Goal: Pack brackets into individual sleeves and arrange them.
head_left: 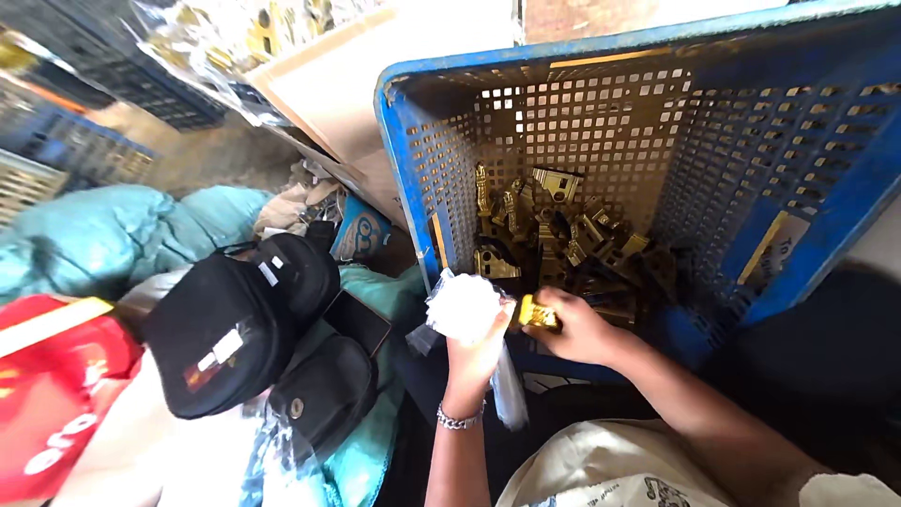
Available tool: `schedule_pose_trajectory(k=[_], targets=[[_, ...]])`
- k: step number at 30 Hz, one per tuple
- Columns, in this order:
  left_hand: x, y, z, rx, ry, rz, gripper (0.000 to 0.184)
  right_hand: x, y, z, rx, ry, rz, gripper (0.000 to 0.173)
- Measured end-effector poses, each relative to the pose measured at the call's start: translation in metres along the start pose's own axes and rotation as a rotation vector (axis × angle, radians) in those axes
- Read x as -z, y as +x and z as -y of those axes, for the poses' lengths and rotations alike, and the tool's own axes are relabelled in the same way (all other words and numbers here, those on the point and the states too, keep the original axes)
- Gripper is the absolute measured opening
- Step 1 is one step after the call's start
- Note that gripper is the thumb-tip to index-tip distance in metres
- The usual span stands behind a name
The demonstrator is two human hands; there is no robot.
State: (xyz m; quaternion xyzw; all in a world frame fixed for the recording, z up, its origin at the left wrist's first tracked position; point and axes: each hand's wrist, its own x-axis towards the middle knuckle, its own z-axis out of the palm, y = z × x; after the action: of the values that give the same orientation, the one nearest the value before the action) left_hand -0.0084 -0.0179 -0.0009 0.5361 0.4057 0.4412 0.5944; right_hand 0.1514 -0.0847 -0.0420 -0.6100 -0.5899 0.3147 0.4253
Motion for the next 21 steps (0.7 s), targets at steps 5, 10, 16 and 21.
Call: schedule_pose_trajectory(k=[5,10,16,21], targets=[[-0.001,0.005,-0.013,0.231,-0.195,0.047,0.015,0.025,0.0,0.012,-0.309,0.904,0.096,0.06],[-0.01,0.006,-0.015,0.158,-0.164,0.029,0.017,0.003,0.005,0.009,-0.017,-0.07,-0.17,0.037],[-0.012,-0.009,0.017,-0.265,0.438,0.18,0.047,0.009,0.021,0.017,-0.323,-0.079,0.208,0.074],[-0.017,-0.003,0.029,-0.369,0.261,-0.086,0.056,0.022,0.013,0.015,-0.233,0.549,-0.035,0.072]])
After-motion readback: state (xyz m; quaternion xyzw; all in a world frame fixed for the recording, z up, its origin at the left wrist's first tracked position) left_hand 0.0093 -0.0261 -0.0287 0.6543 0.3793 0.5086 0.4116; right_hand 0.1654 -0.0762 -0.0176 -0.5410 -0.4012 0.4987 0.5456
